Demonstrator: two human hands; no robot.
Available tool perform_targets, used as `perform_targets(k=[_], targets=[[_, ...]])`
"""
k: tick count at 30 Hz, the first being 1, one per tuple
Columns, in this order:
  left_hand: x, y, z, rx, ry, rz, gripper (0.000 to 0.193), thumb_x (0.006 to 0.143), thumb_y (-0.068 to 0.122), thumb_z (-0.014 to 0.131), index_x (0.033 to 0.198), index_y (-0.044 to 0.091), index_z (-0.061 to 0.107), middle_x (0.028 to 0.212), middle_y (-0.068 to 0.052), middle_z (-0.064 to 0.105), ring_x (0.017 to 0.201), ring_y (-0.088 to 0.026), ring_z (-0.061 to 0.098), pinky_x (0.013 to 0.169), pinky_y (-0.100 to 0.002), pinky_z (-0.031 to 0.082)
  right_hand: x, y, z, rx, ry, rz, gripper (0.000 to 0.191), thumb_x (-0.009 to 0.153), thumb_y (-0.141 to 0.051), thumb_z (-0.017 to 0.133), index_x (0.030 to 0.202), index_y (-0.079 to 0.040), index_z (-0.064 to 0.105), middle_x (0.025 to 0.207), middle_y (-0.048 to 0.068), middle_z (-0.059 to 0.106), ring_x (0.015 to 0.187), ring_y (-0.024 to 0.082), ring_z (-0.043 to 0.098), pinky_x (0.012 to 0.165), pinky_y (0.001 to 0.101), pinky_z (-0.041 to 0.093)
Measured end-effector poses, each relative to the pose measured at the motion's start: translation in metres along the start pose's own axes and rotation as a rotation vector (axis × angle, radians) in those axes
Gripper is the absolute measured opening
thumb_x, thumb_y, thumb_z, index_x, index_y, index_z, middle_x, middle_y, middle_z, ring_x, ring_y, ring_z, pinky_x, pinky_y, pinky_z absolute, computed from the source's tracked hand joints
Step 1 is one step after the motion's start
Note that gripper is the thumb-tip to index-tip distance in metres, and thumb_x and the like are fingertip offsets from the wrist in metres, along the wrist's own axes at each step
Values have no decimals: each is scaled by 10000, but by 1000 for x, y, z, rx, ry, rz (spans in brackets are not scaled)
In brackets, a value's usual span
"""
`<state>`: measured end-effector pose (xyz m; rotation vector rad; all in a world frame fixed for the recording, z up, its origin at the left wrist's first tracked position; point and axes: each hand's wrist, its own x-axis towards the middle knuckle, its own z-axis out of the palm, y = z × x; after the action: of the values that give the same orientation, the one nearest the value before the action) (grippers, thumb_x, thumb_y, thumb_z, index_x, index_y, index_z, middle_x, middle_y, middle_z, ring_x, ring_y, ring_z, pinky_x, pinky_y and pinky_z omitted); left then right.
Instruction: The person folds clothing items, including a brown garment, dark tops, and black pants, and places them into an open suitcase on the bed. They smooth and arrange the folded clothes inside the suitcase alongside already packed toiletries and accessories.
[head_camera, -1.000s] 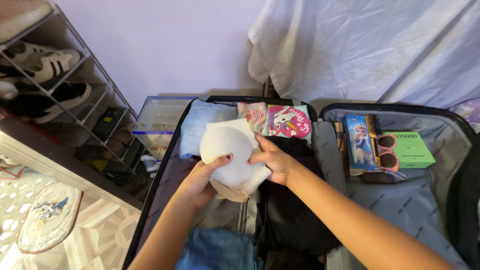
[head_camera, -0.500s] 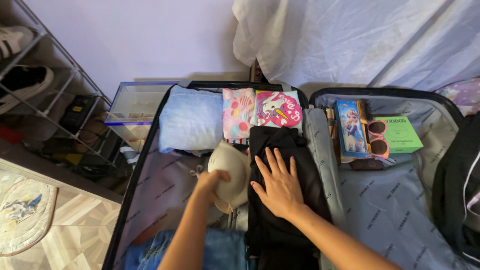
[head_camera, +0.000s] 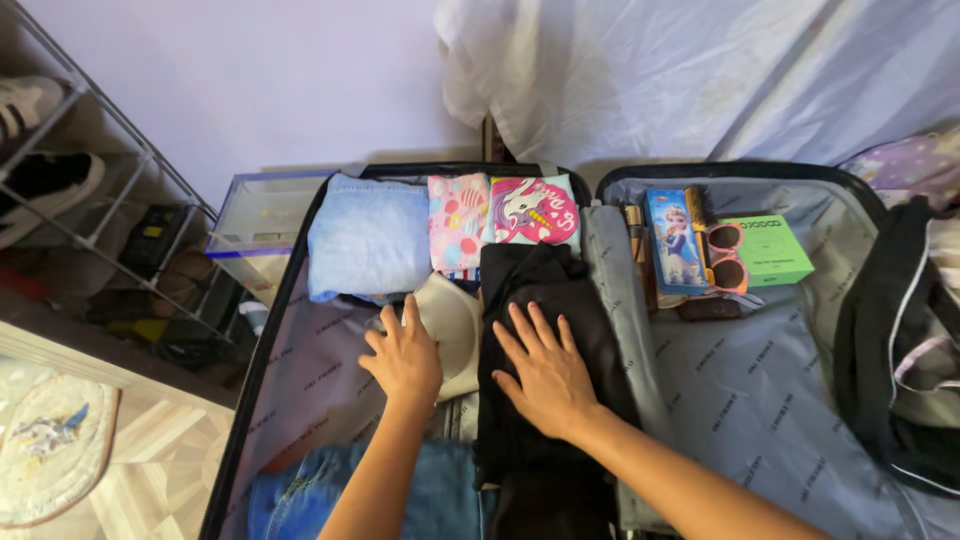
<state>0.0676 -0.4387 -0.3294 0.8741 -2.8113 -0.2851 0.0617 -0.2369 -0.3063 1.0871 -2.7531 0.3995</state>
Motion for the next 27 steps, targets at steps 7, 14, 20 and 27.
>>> perform_targets(k=[7,14,20,27], targets=[[-5,55,-58,-184,-55,164,469,897,210,639,1358,226,553,1385,-125,511,1284,-390,502,951,-641,443,-8,29,-41,172,-190,137,642,962,-426,572,1533,-203,384,1672,136,198,1503,432,172,1120,673,233],[-36,208,-92,-679,38,696,510,766,-14,593,1249,149,615,1235,-185,623,1181,-421,580,915,-526,495,-15,160,-125,-56,212,56,741,894,-410,674,1516,-100,416,1584,244,324,1418,436,370,1152,579,357],[-91,324,-112,-883,91,864,456,765,-29,594,1175,144,695,1137,-205,675,1100,-420,628,948,-481,512,-119,272,-183,-91,151,318,664,828,-386,697,1438,-198,515,1531,155,421,1415,402,385,1087,554,371],[-136,402,-137,-930,39,930,439,745,-19,561,1114,136,742,1059,-183,720,942,-333,705,874,-411,559,-240,442,-268,-541,240,645,775,756,-423,804,1408,-78,569,1431,206,503,1288,451,462,1004,648,421]])
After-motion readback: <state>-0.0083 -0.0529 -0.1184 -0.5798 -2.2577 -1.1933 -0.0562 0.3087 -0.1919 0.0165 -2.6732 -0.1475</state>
